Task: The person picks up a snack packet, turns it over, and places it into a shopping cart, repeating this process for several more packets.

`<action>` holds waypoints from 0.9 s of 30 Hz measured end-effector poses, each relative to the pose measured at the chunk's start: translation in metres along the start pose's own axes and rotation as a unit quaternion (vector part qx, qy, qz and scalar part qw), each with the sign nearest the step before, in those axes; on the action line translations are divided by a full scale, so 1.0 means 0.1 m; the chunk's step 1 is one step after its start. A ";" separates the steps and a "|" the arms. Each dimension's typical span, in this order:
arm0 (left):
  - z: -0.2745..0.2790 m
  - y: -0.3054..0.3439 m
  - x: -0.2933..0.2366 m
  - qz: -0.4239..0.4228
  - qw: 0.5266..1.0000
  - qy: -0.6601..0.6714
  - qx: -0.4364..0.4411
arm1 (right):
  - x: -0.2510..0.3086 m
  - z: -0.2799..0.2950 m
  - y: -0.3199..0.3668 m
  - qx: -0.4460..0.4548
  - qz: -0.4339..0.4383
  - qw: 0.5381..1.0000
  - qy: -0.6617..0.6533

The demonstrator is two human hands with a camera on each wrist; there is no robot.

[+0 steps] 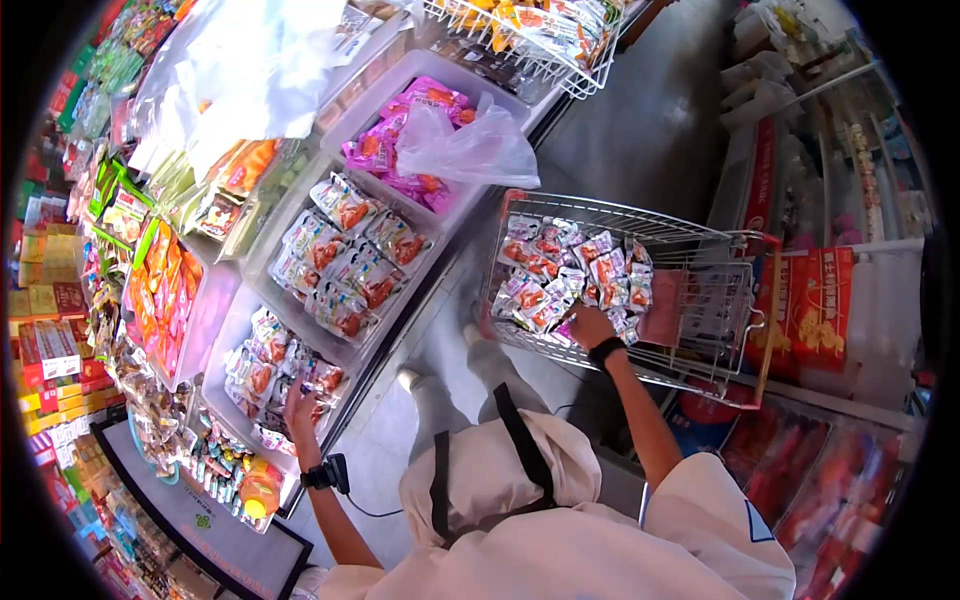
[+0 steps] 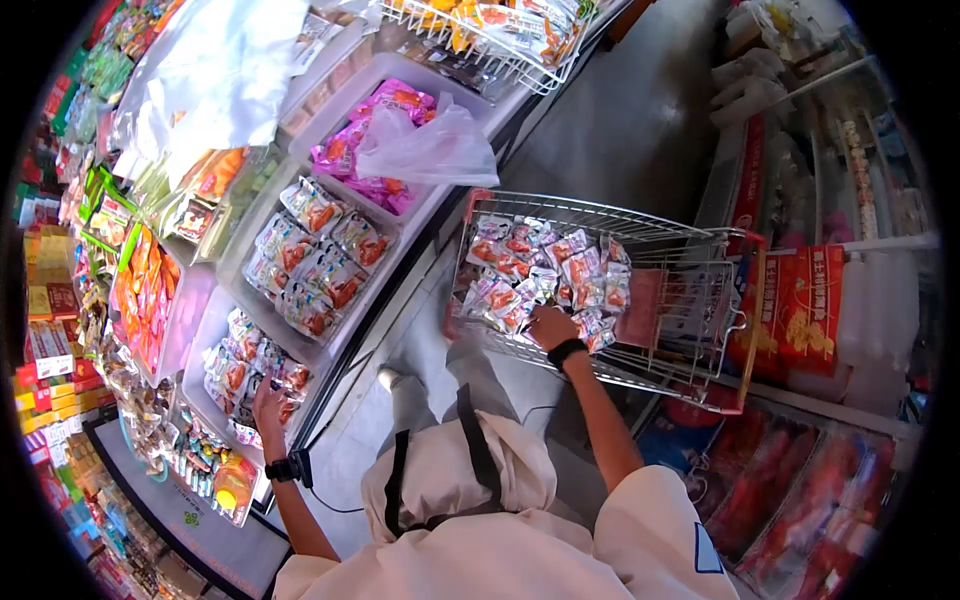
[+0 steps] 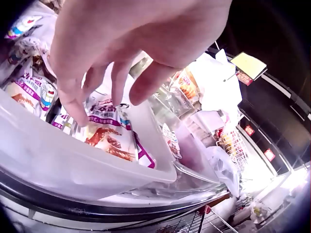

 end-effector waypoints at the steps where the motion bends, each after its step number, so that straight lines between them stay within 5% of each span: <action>1: -0.01 0.14 -0.12 0.003 0.999 0.024 -0.035 | -0.36 -0.14 -0.19 0.000 -0.007 1.000 -0.014; 4: 0.07 0.39 -0.30 -0.108 0.988 0.024 -0.110 | -1.04 -0.54 -0.58 0.065 -0.061 0.996 -0.029; 8: -0.08 0.84 -0.31 -0.071 0.991 -0.011 -0.117 | -1.52 -1.21 -0.80 0.157 -0.113 0.978 0.074; 12: -0.39 1.27 -0.40 -0.047 0.996 0.006 -0.075 | -1.59 -1.31 -0.81 0.124 -0.168 0.973 0.102; 15: -0.53 1.49 -0.52 -0.030 0.996 0.029 -0.077 | -1.66 -1.36 -0.85 0.063 -0.108 0.984 0.127; 22: -0.67 1.75 -0.86 -0.035 0.988 0.115 -0.102 | -0.71 0.18 -0.55 -0.092 0.067 0.993 0.012; 27: -0.67 1.91 -0.96 -0.076 0.983 0.143 -0.085 | 0.70 1.13 0.00 -0.048 0.213 0.959 -0.180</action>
Point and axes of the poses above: each hand's wrist, its own y-axis away from the middle knuckle, its own z-axis out of the back of the hand, x = y × z, the point moved 9 cm from there along -y, towards the middle knuckle
